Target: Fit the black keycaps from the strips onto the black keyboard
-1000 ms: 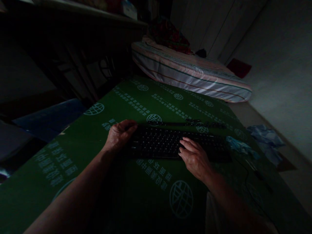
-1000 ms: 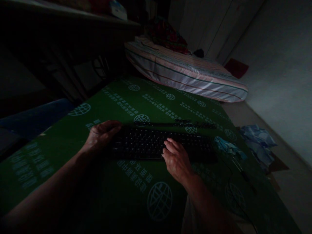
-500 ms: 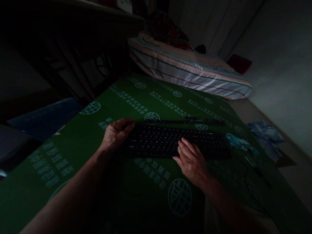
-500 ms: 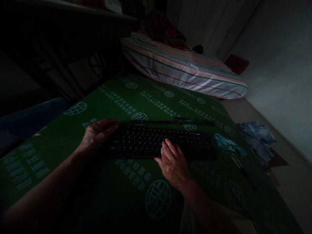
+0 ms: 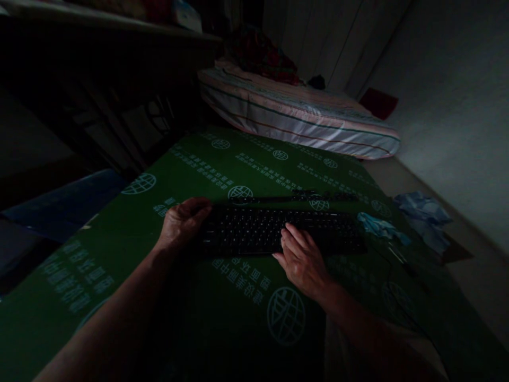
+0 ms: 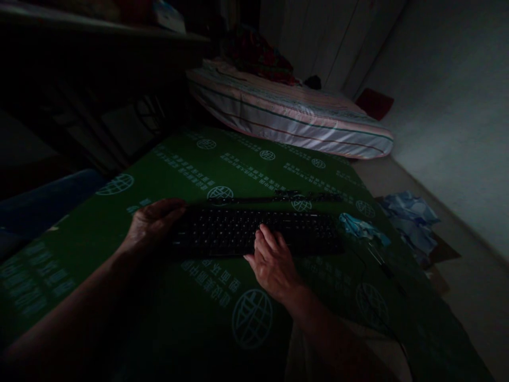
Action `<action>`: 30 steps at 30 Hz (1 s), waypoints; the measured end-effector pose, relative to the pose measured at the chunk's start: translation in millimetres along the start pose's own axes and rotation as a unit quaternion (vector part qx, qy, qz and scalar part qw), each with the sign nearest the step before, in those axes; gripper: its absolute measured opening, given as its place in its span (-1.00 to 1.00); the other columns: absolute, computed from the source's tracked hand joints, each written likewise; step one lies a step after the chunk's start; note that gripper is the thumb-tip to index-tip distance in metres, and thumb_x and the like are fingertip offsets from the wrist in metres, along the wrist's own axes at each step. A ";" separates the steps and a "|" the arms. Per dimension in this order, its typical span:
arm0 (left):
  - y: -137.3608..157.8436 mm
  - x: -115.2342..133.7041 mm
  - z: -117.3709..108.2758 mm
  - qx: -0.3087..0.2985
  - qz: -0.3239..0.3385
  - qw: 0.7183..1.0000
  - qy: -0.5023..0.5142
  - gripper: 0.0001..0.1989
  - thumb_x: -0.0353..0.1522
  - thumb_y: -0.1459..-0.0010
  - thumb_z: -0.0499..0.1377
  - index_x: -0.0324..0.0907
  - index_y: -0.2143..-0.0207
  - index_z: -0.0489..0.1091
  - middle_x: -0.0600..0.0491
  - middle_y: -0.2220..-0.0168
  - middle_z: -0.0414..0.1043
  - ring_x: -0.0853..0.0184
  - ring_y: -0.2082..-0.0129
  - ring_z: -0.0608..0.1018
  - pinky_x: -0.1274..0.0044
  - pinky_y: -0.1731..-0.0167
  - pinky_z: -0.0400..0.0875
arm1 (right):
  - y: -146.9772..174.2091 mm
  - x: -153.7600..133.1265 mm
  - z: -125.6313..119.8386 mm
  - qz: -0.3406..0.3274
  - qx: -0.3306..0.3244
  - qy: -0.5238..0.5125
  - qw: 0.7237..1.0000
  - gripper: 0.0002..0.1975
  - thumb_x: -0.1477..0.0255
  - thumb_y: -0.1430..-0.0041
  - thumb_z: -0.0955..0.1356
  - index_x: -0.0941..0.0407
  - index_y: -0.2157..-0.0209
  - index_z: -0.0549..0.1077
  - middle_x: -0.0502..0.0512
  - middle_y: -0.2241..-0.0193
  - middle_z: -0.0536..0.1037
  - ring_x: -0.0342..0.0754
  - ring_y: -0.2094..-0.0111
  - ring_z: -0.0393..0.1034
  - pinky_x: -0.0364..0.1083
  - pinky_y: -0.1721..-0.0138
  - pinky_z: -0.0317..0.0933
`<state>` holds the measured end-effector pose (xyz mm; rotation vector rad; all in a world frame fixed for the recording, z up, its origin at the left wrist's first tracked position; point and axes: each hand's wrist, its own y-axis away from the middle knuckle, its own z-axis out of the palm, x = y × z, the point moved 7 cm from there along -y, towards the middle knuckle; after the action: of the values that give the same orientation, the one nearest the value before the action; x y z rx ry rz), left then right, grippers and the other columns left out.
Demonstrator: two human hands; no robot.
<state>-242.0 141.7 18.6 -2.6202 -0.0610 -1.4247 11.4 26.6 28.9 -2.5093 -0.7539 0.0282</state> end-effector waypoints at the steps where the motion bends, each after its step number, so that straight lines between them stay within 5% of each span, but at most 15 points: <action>1: 0.3 0.6 0.0 0.000 0.000 1.000 -0.002 -0.57 -0.15 0.00 0.13 -0.27 0.17 0.45 0.00 0.23 0.52 0.27 0.26 0.50 0.53 0.26 0.36 | -0.1 -0.1 0.9 0.001 -0.003 -0.001 1.000 -0.69 0.38 -0.29 0.23 0.29 0.10 0.46 0.30 0.02 0.49 0.14 -0.15 0.21 0.15 -0.03 0.22; 14: 1.5 8.1 -2.9 0.006 0.008 1.000 -0.011 -0.56 -0.12 0.05 0.13 -0.25 0.22 0.46 -0.01 0.23 0.52 0.24 0.23 0.50 0.51 0.20 0.36 | 8.8 10.4 2.7 0.056 0.076 -0.046 0.994 -0.72 0.35 -0.22 0.30 0.25 0.13 0.46 0.30 0.01 0.48 0.14 -0.15 0.20 0.16 -0.07 0.18; 30: 0.1 5.7 -2.4 0.013 0.013 1.000 -0.015 -0.57 -0.09 0.06 0.13 -0.18 0.23 0.45 -0.01 0.20 0.52 0.18 0.17 0.51 0.45 0.14 0.36 | 4.7 14.3 -1.2 0.078 0.070 -0.097 0.990 -0.79 0.37 -0.20 0.31 0.19 0.19 0.47 0.32 0.02 0.46 0.15 -0.16 0.18 0.18 -0.06 0.21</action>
<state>-240.9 140.9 24.6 -2.6119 -0.0476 -1.3684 26.1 30.1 29.5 -2.4478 -0.6053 0.3726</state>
